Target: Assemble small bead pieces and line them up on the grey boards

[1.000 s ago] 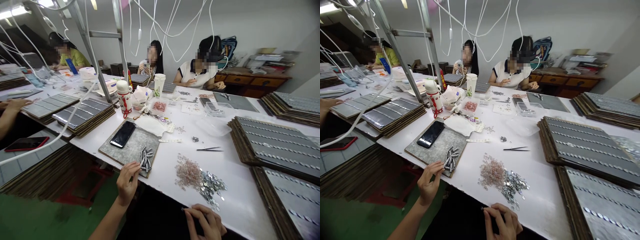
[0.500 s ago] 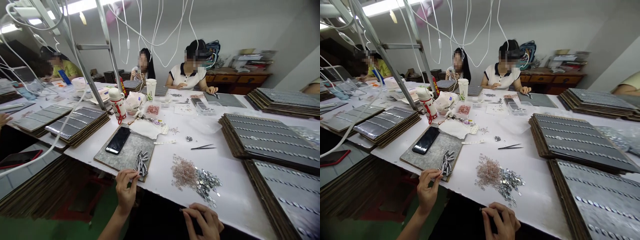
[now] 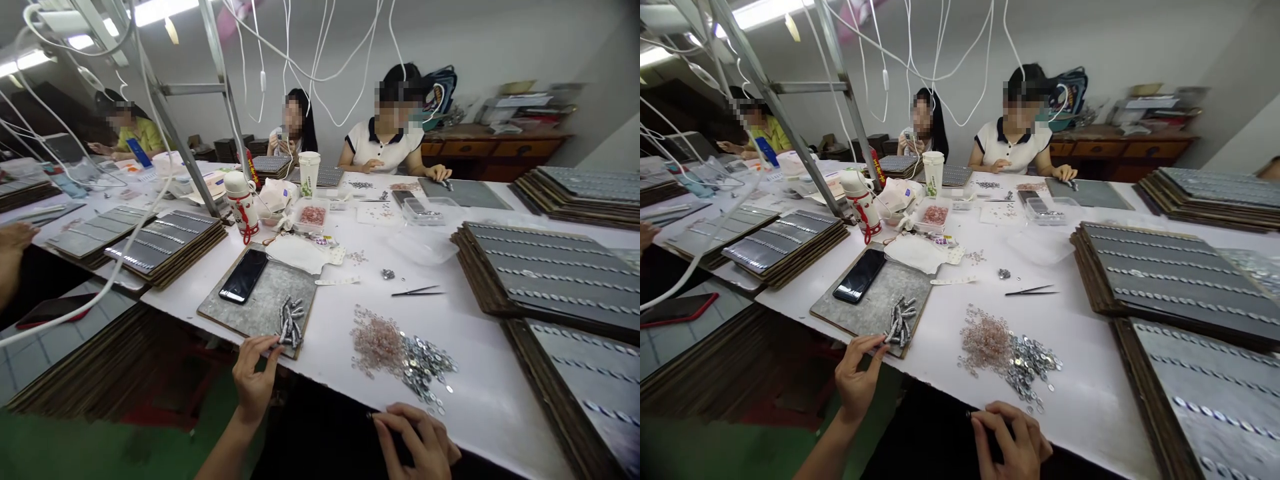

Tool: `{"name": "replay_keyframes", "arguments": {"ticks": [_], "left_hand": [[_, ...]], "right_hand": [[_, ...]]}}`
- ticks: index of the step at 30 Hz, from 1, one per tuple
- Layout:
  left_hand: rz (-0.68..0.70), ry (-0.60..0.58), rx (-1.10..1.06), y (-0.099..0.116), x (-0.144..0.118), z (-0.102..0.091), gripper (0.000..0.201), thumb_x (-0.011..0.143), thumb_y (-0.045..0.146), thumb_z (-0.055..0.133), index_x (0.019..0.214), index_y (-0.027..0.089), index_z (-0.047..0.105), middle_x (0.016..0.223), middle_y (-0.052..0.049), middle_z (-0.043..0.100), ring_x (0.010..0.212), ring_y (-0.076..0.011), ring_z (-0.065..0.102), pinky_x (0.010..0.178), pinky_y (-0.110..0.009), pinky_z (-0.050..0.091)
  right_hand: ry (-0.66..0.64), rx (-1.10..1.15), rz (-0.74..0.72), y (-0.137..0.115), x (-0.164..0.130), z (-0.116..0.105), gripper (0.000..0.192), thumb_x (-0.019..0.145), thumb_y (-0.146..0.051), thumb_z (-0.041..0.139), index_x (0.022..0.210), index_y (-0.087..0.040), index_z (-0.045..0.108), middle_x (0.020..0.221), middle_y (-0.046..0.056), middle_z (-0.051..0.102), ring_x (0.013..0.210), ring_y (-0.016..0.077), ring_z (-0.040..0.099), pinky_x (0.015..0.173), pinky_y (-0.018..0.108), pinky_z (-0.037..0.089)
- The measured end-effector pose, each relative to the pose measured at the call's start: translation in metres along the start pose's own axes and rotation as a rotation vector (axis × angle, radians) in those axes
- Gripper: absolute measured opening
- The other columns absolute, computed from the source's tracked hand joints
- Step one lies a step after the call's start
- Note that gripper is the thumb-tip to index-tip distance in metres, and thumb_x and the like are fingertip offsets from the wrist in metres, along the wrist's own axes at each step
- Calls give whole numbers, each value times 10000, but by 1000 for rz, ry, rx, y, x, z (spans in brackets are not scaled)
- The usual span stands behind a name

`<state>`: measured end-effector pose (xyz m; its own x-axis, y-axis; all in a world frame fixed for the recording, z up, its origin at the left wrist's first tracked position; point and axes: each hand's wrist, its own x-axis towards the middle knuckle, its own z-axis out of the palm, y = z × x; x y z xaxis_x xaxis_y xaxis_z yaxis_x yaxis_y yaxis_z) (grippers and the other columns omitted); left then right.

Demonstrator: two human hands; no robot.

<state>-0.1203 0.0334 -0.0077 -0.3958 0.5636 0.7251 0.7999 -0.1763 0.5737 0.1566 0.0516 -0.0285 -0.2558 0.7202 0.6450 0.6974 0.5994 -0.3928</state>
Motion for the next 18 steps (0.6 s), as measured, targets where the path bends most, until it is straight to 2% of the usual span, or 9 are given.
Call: {"name": "replay_keyframes", "arguments": {"ticks": [5, 10, 14, 16, 18], "left_hand": [[54, -2, -62, -1, 1, 0, 125, 831, 102, 670, 897, 203, 701, 861, -34, 731, 833, -182, 684, 803, -352, 557], [157, 64, -102, -5, 1, 1, 118, 779, 70, 707, 815, 182, 713, 841, -41, 753, 779, -203, 710, 797, -373, 565], [134, 108, -79, -10, -2, 1, 95, 739, 100, 755, 796, 170, 723, 819, -51, 761, 752, -222, 714, 759, -376, 573], [101, 151, -87, -12, -7, 0, 92, 719, 121, 778, 780, 163, 723, 821, -58, 761, 759, -230, 709, 742, -374, 576], [40, 141, -148, -9, -14, -1, 107, 712, 135, 788, 792, 159, 721, 829, -57, 757, 764, -223, 698, 728, -359, 575]], "right_hand": [[-8, -38, 18, -7, 2, -3, 114, 868, -326, 600, 815, -255, 672, 861, 20, 608, 839, 189, 547, 756, 343, 325], [-54, -82, 61, -17, 5, -9, 74, 844, -222, 601, 816, -252, 662, 857, 2, 604, 845, 170, 547, 759, 330, 316], [-83, -55, 118, -22, 6, -11, 101, 856, -205, 573, 822, -249, 657, 861, 4, 601, 842, 162, 541, 755, 328, 329], [-90, -32, 133, -23, 7, -12, 107, 860, -204, 567, 824, -246, 657, 858, 5, 598, 838, 159, 538, 755, 329, 332], [-87, -10, 145, -24, 6, -13, 107, 861, -201, 568, 822, -244, 658, 859, 6, 596, 839, 159, 536, 756, 330, 332]]}}
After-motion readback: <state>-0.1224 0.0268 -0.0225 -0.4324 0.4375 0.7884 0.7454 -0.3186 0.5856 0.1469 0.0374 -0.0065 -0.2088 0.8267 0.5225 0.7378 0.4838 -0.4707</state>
